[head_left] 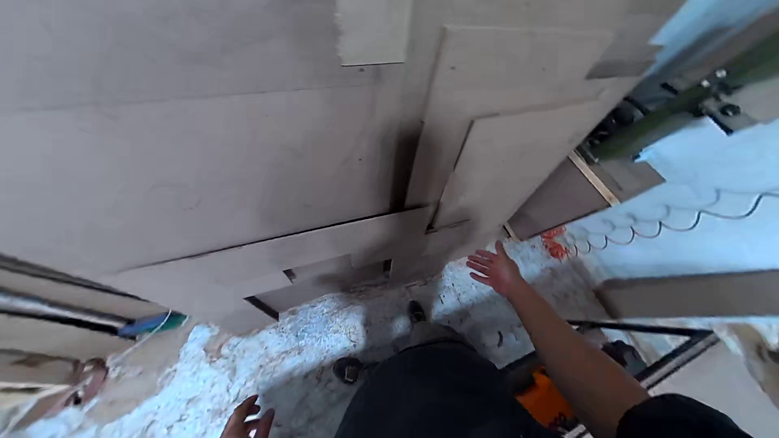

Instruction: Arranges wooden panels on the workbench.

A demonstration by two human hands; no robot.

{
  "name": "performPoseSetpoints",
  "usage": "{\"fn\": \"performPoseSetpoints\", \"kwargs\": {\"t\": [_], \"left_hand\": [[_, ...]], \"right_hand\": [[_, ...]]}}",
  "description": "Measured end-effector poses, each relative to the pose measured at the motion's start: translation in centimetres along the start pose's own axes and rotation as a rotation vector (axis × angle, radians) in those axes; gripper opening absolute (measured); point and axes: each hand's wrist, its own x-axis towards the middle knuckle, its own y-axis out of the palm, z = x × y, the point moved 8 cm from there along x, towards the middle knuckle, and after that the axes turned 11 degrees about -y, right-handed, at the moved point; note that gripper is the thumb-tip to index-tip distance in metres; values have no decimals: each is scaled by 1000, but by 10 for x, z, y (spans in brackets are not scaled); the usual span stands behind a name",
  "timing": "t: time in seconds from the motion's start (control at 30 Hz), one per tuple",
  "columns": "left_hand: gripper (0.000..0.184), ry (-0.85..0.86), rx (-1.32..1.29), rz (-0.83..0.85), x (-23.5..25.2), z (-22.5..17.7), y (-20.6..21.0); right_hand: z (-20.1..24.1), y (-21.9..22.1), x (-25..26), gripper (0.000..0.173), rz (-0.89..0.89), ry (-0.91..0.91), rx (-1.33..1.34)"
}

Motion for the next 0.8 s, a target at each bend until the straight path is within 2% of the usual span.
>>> {"fn": "performPoseSetpoints", "kwargs": {"t": [0.1,0.23,0.3,0.4,0.5,0.6,0.7,0.8], "left_hand": [[57,83,107,38,9,-62,36],[59,163,229,90,27,-151,106],[58,177,242,115,21,-196,153],[57,143,248,192,-7,-252,229],[56,143,285,246,-40,-285,286],[53,93,314,279,-71,-284,312],[50,-9,312,282,-88,-274,315],[53,-128,364,271,-90,-264,299]], "right_hand": [[-11,-57,9,92,-4,-25,33],[-64,-136,29,71,-8,84,-87],[-70,-174,43,57,50,98,-288],[-57,-212,87,49,214,-68,-726],[-22,-213,138,56,369,-233,-1110],[10,-192,184,59,485,-333,-1378],[29,-163,230,59,533,-458,-1479],[23,-137,284,58,549,-521,-1530]]}}
